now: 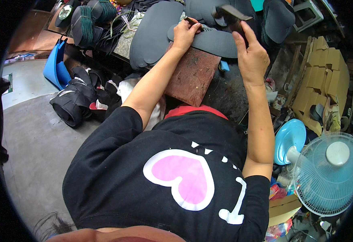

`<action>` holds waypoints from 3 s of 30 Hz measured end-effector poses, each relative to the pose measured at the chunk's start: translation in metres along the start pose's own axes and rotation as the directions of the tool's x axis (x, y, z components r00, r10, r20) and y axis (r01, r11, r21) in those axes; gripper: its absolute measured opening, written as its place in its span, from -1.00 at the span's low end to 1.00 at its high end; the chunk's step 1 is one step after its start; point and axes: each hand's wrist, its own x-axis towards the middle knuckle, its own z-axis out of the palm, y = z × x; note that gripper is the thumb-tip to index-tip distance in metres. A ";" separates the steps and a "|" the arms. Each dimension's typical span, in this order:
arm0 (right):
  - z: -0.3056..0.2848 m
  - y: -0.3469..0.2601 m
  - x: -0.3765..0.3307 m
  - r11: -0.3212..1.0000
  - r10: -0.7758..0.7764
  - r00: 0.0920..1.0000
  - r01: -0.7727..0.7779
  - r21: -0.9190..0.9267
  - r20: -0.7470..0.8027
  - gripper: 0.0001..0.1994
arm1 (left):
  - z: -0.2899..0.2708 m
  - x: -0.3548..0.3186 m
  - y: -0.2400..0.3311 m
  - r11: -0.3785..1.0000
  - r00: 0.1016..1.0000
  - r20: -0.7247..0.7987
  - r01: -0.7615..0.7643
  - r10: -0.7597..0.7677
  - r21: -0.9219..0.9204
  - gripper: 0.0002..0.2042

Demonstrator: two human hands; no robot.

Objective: The person repeatedly hammers a small metal tool into the edge of a black shoe sole placed on a brick. They reposition the sole and continue hammering along its perimeter. The person handles multiple soles, moving them aside and selecting new ones to work on.

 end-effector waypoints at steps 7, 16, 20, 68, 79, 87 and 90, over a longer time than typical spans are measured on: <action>0.016 -0.004 -0.005 0.959 -0.258 0.965 0.250 -0.136 -0.042 -0.66 | 0.013 -0.006 0.009 0.656 0.833 0.207 -0.536 0.513 0.531 -0.84; 0.036 0.040 -0.011 0.922 0.135 0.963 -0.036 -0.386 0.234 -0.62 | 0.005 0.000 0.010 0.931 0.980 -0.122 0.107 -0.158 -0.350 -0.89; 0.040 0.044 -0.018 0.924 0.145 0.957 -0.041 -0.380 0.251 -0.62 | -0.011 -0.004 0.013 0.932 0.974 -0.225 -0.076 -0.006 -0.356 -0.92; 0.033 0.037 -0.022 0.949 0.172 0.954 -0.094 -0.301 0.247 -0.60 | 0.000 0.000 0.010 0.921 0.986 -0.136 0.041 -0.101 -0.388 -0.92; 0.034 0.027 -0.016 0.944 0.209 0.944 -0.126 -0.305 0.257 -0.60 | -0.012 -0.008 0.002 0.990 0.991 -0.102 0.072 -0.084 -0.118 -0.91; 0.001 -0.025 0.007 0.982 -0.105 0.994 0.099 0.161 0.028 -0.64 | -0.007 -0.004 -0.001 0.997 0.991 -0.136 0.003 0.008 0.079 -0.87; 0.010 -0.024 0.008 0.939 -0.265 0.952 0.291 0.183 -0.153 -0.69 | -0.005 -0.004 0.002 0.903 0.964 -0.056 -0.221 0.259 0.370 -0.85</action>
